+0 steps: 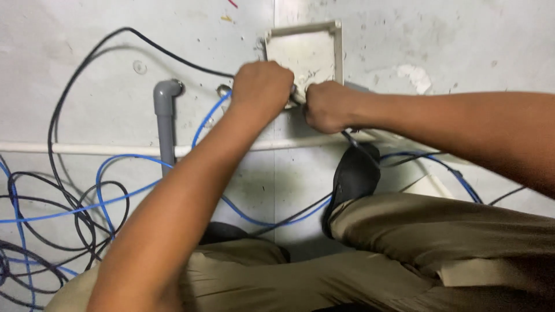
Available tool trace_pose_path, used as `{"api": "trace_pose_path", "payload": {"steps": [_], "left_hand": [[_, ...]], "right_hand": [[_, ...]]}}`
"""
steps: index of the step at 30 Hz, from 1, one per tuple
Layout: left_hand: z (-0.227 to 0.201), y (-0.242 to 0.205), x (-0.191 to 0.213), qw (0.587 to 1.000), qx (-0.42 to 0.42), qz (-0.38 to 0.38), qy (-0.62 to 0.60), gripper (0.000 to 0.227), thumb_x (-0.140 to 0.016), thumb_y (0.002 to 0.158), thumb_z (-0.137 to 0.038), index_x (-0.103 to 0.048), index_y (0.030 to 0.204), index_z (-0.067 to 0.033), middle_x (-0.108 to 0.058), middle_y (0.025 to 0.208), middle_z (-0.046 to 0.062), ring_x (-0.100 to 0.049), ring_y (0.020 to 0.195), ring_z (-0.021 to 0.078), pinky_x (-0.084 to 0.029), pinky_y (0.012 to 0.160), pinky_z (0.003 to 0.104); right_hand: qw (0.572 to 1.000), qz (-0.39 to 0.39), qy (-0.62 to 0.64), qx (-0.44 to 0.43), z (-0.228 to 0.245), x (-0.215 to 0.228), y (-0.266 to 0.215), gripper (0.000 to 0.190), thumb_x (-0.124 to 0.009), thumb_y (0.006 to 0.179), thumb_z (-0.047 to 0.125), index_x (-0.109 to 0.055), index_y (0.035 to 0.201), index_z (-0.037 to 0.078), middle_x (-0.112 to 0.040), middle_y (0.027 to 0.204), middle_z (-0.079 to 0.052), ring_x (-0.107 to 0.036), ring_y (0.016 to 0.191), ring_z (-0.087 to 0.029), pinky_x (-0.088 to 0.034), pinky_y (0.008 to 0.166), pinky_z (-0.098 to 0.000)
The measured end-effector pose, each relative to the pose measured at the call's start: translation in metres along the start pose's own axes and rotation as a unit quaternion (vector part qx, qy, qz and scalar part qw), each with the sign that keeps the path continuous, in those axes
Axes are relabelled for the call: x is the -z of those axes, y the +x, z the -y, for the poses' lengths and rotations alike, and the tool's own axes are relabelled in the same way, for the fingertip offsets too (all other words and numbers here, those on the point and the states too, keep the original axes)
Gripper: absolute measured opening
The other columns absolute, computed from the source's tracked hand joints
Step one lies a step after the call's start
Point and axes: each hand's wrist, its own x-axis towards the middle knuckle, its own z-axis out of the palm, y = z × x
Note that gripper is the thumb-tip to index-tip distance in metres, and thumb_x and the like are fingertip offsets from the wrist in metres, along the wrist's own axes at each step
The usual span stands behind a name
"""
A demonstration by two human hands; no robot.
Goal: Pulling electrical and network cables through a junction box for installation.
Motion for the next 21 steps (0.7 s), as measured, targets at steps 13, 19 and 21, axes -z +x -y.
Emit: {"api": "trace_pose_path", "payload": {"steps": [13,19,21], "left_hand": [[0.01,-0.035,-0.009,0.993,0.016,-0.027,-0.118,0.028,-0.06,0.101,-0.024,-0.08,0.101,-0.0046,-0.075,0.081,0.023,-0.076,0.08,0.0427,-0.06,0.07,0.055],[0.003,-0.024,0.001,0.989,0.007,-0.064,-0.134,0.031,-0.053,0.106,-0.027,-0.073,0.107,-0.0025,-0.075,0.085,0.024,-0.075,0.086,0.0459,-0.058,0.075,0.06],[0.009,-0.026,-0.007,0.99,-0.038,-0.109,-0.081,0.024,-0.057,0.103,-0.021,-0.076,0.102,-0.0066,-0.075,0.085,0.018,-0.075,0.078,0.0412,-0.058,0.068,0.053]], "right_hand": [[0.933,-0.086,-0.19,0.295,-0.117,-0.125,0.076,0.039,-0.066,0.09,0.028,-0.065,0.052,0.017,-0.061,0.048,0.0,-0.061,0.046,-0.018,-0.047,0.046,-0.0336],[0.875,-0.145,-0.203,0.415,-0.148,-0.156,0.108,0.032,-0.069,0.078,0.03,-0.066,0.047,0.025,-0.058,0.047,0.005,-0.063,0.05,-0.022,-0.046,0.046,-0.0379],[0.871,-0.178,-0.204,0.409,-0.121,-0.121,0.085,0.034,-0.068,0.081,0.026,-0.064,0.048,0.021,-0.056,0.047,0.003,-0.063,0.05,-0.023,-0.044,0.045,-0.0359]]}}
